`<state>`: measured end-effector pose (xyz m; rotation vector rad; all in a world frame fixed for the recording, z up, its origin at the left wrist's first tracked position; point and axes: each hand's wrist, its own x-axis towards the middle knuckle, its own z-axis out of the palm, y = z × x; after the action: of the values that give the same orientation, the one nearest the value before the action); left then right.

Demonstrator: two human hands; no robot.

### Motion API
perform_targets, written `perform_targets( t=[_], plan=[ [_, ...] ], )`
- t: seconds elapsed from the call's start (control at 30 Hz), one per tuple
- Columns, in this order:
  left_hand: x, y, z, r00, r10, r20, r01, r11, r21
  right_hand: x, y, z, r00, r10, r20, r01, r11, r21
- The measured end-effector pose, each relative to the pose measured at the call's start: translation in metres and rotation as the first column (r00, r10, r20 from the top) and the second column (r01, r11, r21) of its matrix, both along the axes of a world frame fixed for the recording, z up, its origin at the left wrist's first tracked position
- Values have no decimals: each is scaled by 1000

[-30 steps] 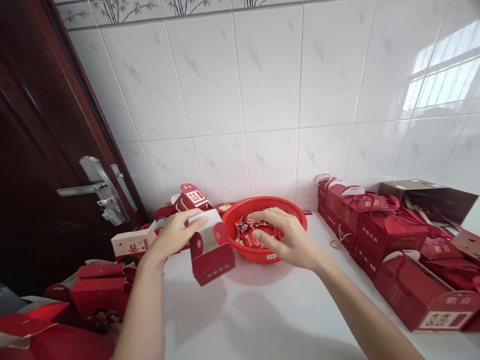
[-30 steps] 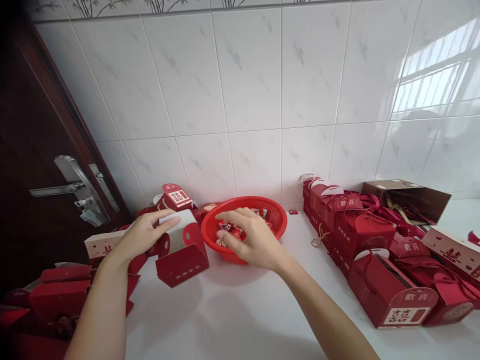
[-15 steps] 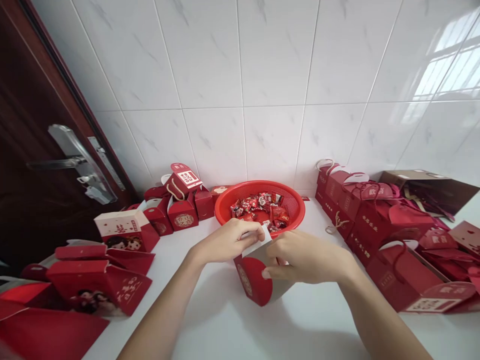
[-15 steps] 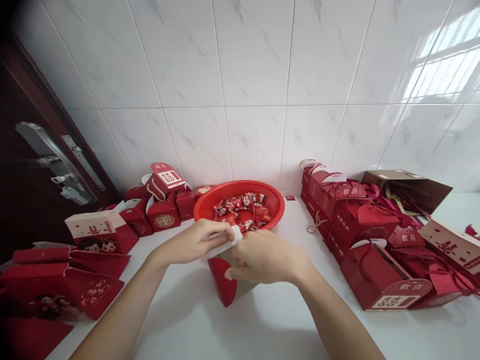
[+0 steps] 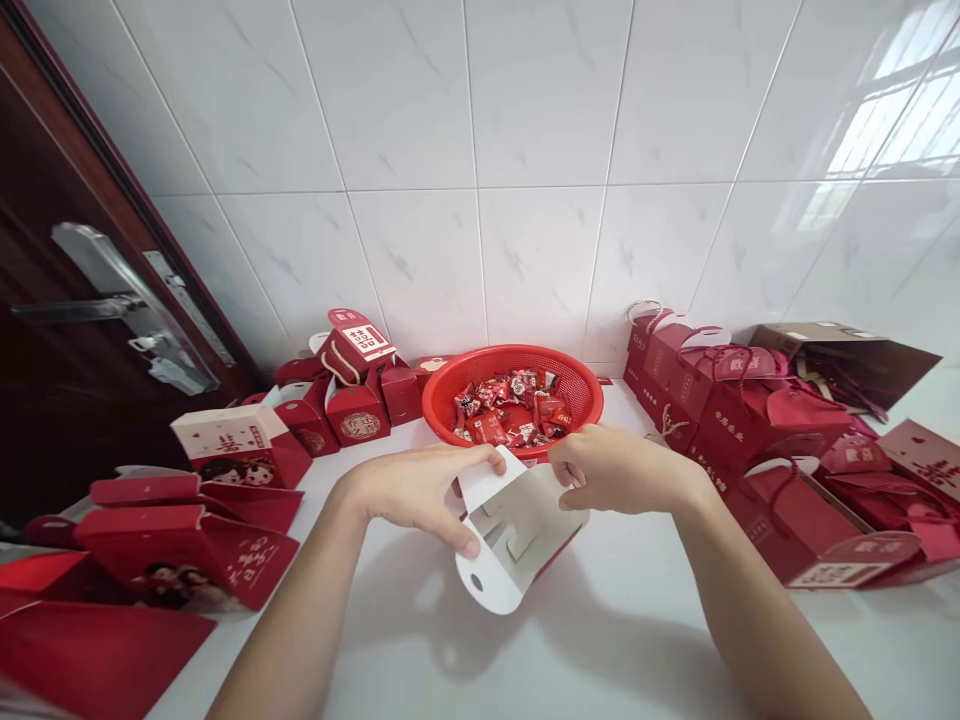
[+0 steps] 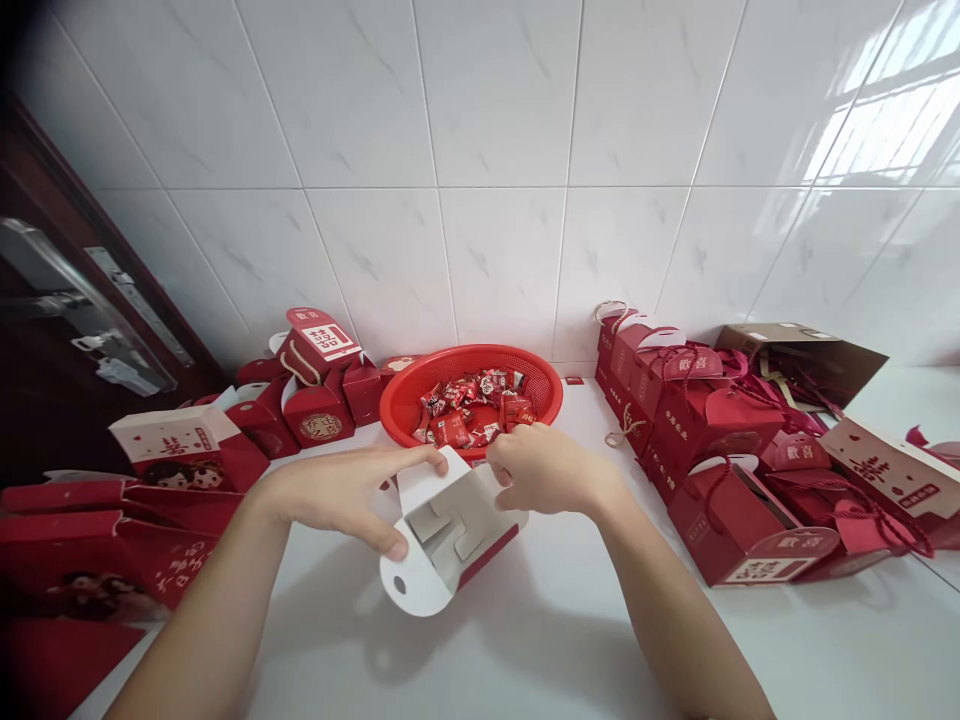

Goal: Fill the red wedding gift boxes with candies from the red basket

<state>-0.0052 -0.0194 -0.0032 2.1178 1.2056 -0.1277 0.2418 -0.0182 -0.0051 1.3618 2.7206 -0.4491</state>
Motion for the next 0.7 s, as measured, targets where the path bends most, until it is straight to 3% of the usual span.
perform_targets(
  t=[0.2,0.4,0.6,0.7],
  plan=[
    [-14,15,-12,992,30,-125,-35,999,-40,-15,3,-10,986,5,166,7,997,-71],
    [-7,18,-18,981,69,-183,-79,996,-48,-21,4,-19,969,64,237,-38,993,-113],
    [6,8,-23,965,100,-242,-104,995,-5,-11,12,-19,979,6,202,8,998,-67],
    [13,3,-27,964,105,-243,-101,994,28,-3,15,-14,976,-110,186,121,992,-47]
  ],
)
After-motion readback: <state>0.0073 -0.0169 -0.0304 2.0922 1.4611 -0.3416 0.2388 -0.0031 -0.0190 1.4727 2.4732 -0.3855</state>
